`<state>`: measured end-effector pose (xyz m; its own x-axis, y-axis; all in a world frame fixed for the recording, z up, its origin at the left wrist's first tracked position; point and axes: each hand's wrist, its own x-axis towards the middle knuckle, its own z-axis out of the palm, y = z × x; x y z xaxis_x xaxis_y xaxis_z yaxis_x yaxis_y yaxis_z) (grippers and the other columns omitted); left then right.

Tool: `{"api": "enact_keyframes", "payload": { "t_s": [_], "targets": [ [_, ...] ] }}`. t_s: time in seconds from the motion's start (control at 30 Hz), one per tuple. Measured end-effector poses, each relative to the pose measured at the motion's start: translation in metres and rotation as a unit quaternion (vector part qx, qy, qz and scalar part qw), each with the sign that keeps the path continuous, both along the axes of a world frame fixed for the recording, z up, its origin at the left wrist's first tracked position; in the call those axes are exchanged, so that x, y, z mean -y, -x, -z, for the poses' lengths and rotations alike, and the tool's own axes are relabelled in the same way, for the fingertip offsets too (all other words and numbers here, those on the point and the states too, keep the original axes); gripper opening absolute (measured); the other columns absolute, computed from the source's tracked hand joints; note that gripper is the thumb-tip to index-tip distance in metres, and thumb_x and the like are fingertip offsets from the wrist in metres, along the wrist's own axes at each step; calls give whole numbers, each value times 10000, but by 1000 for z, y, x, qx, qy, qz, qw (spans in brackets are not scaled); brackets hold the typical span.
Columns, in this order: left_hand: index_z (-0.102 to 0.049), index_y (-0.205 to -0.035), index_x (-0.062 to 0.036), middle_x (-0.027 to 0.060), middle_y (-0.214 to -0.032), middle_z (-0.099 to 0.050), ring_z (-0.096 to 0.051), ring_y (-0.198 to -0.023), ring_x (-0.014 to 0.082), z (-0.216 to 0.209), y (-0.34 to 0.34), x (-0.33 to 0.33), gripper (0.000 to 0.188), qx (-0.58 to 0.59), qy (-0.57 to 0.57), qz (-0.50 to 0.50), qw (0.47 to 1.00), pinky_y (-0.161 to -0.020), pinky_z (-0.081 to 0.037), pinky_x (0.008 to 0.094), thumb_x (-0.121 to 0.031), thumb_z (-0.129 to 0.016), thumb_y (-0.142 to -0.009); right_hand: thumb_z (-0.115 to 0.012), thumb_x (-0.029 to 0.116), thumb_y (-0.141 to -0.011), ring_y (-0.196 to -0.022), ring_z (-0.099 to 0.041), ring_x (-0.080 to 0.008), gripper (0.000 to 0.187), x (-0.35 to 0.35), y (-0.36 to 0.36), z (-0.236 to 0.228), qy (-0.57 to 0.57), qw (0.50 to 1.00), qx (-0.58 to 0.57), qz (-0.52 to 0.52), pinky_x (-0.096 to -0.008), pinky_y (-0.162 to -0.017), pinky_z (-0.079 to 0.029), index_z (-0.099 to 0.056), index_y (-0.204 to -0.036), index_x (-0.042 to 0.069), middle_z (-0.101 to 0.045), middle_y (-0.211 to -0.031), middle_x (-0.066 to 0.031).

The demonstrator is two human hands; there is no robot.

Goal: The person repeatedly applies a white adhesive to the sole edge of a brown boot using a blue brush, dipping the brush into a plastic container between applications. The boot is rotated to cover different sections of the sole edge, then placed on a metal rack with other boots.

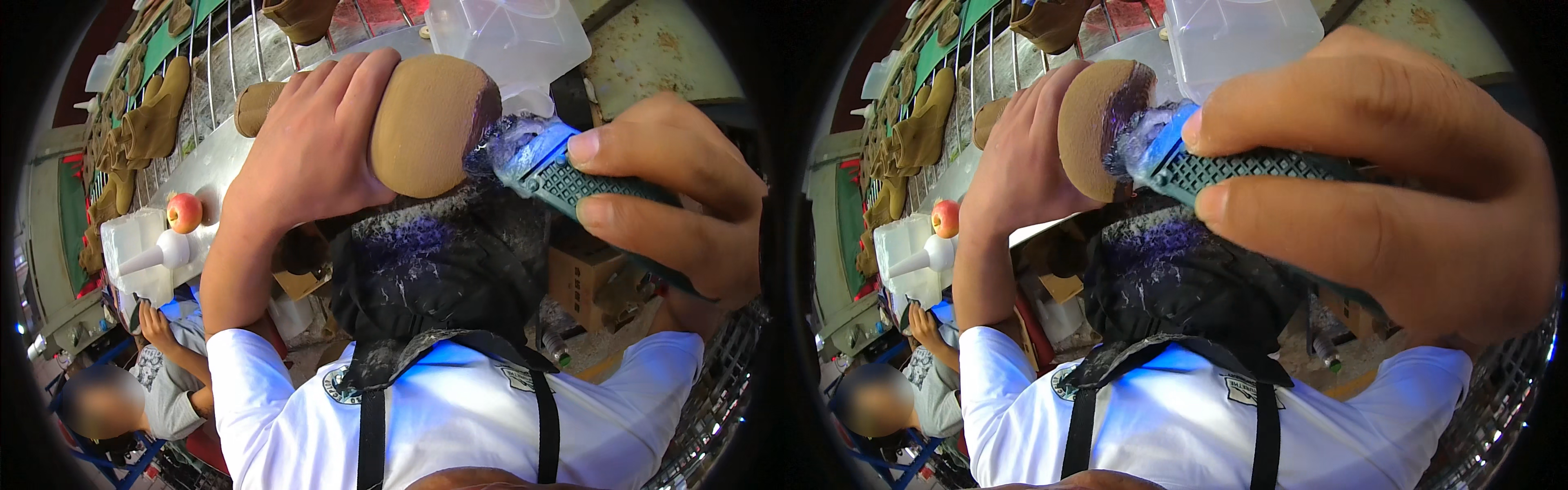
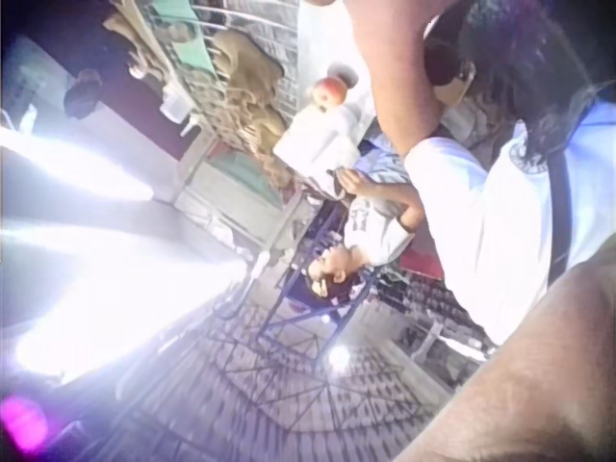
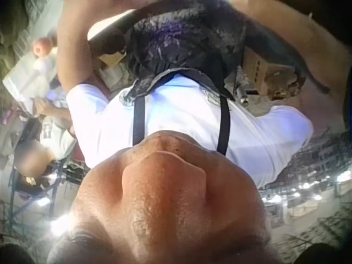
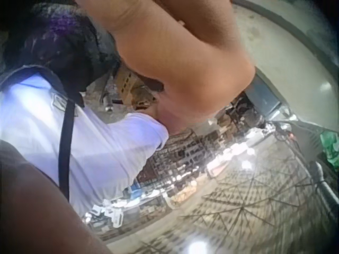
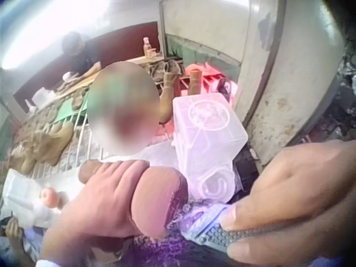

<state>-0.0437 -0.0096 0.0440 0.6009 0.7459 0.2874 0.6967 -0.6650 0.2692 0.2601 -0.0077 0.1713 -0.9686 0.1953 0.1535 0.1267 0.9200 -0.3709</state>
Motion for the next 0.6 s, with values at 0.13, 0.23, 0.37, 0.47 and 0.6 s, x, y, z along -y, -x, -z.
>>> {"api": "enact_keyframes", "payload": {
  "t_s": [0.13, 0.23, 0.37, 0.47, 0.6],
  "targets": [
    [-455, -1436, -41, 189, -1327, -597, -584, -1213, 402, -8, 7, -7, 1037, 16, 51, -18, 998, -1014, -474, 469, -296, -916, -542, -716, 57, -865, -861, -691, -323, 420, -10, -15, 23, 80, 993, -68, 54, -407, -723, -594, -606, -1264, -16, -648, -1139, -287],
    [-525, -1388, -47, 180, -1257, -642, -631, -1153, 378, -20, 11, -6, 973, 82, 151, -30, 985, -973, -503, 449, -303, -901, -528, -699, 12, -876, -935, -710, -317, 435, -4, -13, 87, 356, 877, -298, 123, -391, -762, -611, -601, -1298, -32, -665, -1138, -284],
    [-418, -1452, -55, 214, -1170, -656, -668, -1040, 417, -16, 20, -12, 999, 85, 173, 1, 981, -861, -545, 448, -344, -889, -620, -653, -65, -905, -994, -721, -298, 388, -3, 43, 141, 490, 679, -536, 109, -357, -848, -610, -602, -1290, -82, -692, -1137, -268],
    [-390, -1468, -44, 203, -1191, -652, -671, -1052, 405, -7, 26, -18, 1085, 115, 154, 19, 981, -865, -548, 437, -376, -920, -582, -727, -64, -823, -1015, -720, -317, 367, -8, 56, 154, 297, 775, -541, 140, -369, -861, -600, -675, -1186, -47, -690, -1160, -271],
    [-265, -1531, -47, 210, -1232, -635, -654, -1092, 418, -8, 36, -23, 1227, 98, 169, 43, 980, -886, -540, 439, -311, -954, -551, -804, 4, -764, -989, -728, -331, 258, 7, 39, 146, 176, 905, -356, 155, -356, -848, -596, -766, -1019, -2, -703, -1182, -236]
  ]
}}
